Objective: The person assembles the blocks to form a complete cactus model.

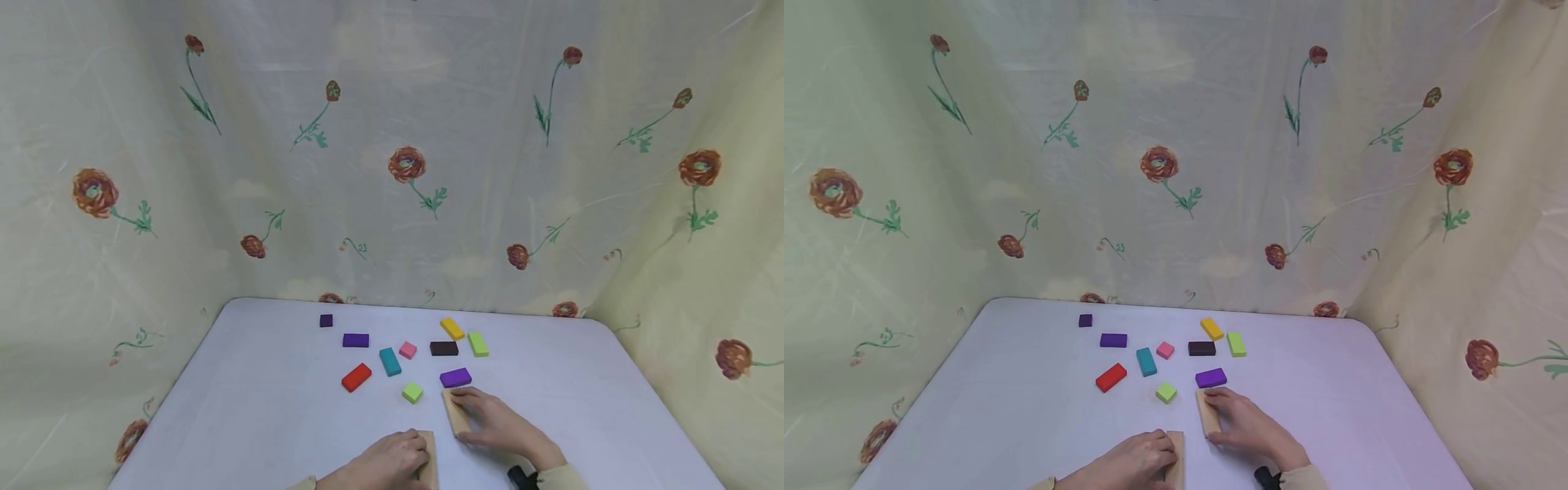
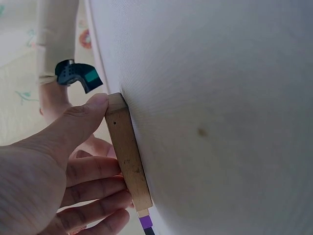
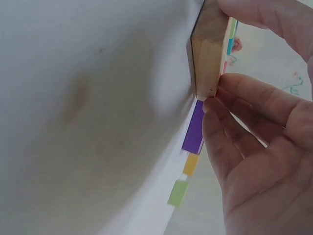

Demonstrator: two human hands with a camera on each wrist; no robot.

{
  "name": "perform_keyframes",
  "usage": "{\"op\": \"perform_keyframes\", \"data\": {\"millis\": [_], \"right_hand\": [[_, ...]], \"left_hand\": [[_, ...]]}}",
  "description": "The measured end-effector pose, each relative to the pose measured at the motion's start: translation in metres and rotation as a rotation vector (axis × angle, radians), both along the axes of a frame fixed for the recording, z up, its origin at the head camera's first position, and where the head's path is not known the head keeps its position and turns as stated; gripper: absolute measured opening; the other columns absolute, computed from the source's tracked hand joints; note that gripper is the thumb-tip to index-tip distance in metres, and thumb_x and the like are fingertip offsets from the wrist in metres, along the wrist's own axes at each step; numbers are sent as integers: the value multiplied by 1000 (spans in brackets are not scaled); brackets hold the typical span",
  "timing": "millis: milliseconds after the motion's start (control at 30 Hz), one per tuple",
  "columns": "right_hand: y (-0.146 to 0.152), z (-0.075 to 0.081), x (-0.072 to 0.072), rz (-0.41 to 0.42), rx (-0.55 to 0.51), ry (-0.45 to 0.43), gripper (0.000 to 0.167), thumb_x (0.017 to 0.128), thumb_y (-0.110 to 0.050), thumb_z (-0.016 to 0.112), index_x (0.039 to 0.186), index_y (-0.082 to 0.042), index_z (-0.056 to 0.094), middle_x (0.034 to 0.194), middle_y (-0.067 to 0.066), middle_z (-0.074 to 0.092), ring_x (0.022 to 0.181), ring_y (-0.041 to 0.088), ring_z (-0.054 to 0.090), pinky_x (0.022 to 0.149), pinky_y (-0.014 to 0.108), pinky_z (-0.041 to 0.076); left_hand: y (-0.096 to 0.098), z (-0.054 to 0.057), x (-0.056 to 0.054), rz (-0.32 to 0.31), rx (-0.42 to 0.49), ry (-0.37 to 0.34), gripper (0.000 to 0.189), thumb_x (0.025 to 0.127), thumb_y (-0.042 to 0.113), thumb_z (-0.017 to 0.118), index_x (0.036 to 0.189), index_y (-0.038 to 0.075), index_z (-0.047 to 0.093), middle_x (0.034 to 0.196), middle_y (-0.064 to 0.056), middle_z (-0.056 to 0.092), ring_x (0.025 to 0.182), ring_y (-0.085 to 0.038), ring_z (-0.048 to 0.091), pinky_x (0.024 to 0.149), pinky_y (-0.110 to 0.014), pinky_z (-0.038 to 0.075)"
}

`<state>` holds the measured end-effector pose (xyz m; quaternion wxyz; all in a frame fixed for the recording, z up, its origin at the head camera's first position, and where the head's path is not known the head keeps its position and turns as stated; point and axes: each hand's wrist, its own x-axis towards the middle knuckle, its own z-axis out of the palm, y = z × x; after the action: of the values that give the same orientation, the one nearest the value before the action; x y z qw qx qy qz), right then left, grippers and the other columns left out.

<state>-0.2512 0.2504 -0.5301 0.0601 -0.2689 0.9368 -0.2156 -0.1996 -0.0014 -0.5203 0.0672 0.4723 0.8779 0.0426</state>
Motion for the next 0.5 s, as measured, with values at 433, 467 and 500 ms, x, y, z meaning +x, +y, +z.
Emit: {"op": "perform_keyframes", "data": {"millis": [433,467,500], "right_hand": [[-33,3,-16,-118,8,-39,67,74,-40,82,127,-5,61,131,14,57,122,33,54,102,51,45],[-35,3,-17,-122,8,-39,67,74,-40,82,127,-5,61,131,14,57,122,33,54,102,51,45],[-37,4,-18,-126,8,-39,67,74,-40,82,127,-5,61,131,15,57,122,34,54,102,52,44]], "left_hand": [[-1,-3,0,8,26,2,41,86,52,64,112,20,70,101,11,67,95,-1,55,86,-16,50],[-1,-3,0,1,25,18,41,86,52,64,111,20,70,101,12,67,94,-1,55,85,-15,49],[-1,-3,0,-3,25,32,41,86,53,64,110,20,71,100,12,67,93,0,55,84,-15,49]]}}
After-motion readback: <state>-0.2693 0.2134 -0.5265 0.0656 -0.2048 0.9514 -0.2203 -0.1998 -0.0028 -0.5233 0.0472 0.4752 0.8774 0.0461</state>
